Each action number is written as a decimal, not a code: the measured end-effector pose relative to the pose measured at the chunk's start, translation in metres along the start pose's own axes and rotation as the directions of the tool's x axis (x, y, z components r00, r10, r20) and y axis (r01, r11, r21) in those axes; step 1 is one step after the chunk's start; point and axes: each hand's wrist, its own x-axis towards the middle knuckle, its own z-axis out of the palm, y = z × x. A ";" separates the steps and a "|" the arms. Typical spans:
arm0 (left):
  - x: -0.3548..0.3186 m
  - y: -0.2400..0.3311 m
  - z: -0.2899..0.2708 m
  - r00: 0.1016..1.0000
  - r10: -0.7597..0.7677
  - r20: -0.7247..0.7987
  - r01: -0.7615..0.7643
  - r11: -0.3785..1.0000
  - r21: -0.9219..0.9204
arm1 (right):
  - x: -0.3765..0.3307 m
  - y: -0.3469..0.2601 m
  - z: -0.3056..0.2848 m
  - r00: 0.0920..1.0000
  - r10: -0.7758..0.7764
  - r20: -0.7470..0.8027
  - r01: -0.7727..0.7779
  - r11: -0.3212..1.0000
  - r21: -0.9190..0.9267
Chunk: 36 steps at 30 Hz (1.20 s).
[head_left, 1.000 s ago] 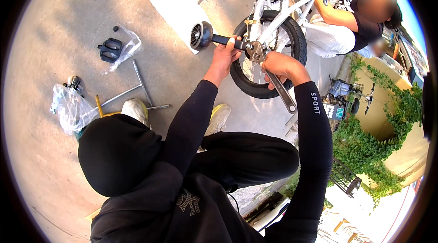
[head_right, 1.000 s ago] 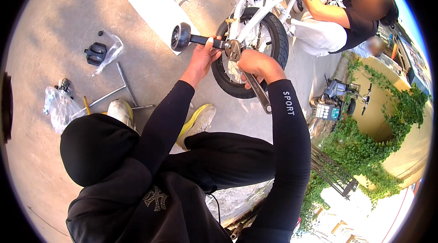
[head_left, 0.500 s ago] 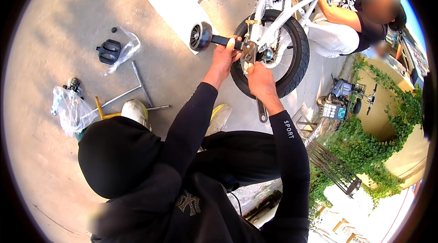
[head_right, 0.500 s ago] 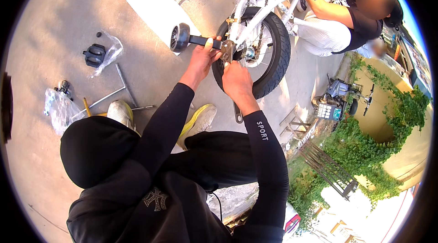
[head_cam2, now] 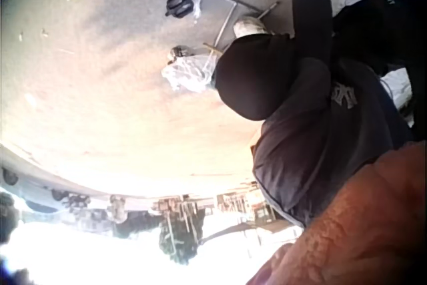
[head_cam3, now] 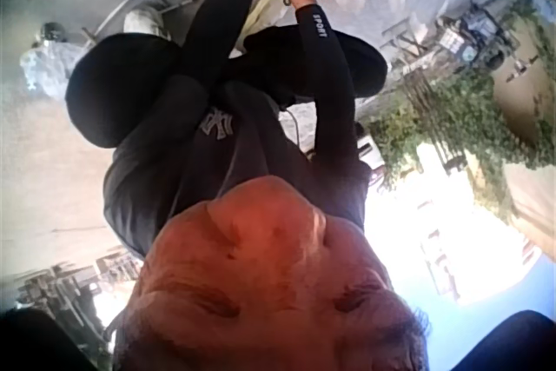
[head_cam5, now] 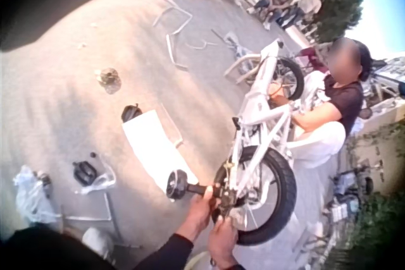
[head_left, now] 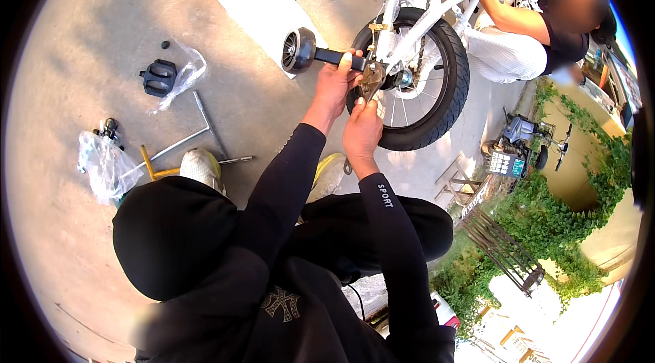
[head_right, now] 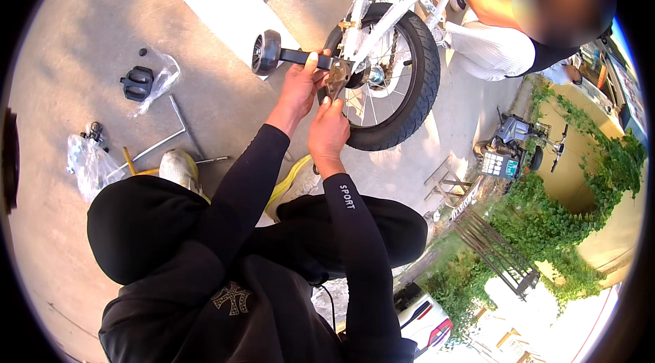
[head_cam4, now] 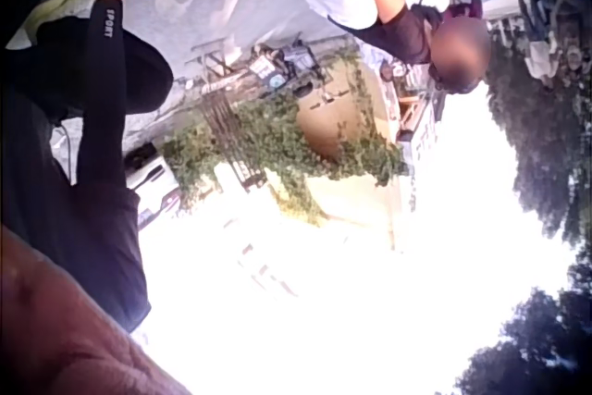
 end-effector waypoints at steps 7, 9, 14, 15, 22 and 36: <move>-0.006 -0.002 0.009 1.000 -0.024 -0.003 0.024 1.000 0.001 | 0.010 0.018 0.070 0.984 0.074 -0.165 -0.002 0.916 0.400; 0.000 -0.003 0.002 0.999 -0.013 0.036 0.013 1.000 0.010 | 0.009 0.015 0.069 0.979 0.005 -0.203 0.058 0.951 0.303; 0.006 -0.001 -0.003 1.000 0.017 0.010 -0.018 0.998 0.060 | -0.020 0.019 0.032 0.996 0.053 0.070 -0.069 0.963 0.261; 0.004 -0.003 0.000 1.000 0.002 0.019 -0.003 0.999 0.039 | -0.032 0.028 0.025 0.997 0.026 0.076 -0.043 0.972 0.230; 0.009 -0.005 -0.007 0.998 0.004 0.055 -0.008 0.997 0.074 | 0.013 -0.004 -0.087 0.943 0.102 0.318 -0.098 0.995 -0.029; 0.009 -0.004 -0.011 0.998 -0.010 0.061 0.005 0.998 0.069 | 0.062 -0.038 -0.123 0.745 0.190 0.639 -0.199 0.978 -0.059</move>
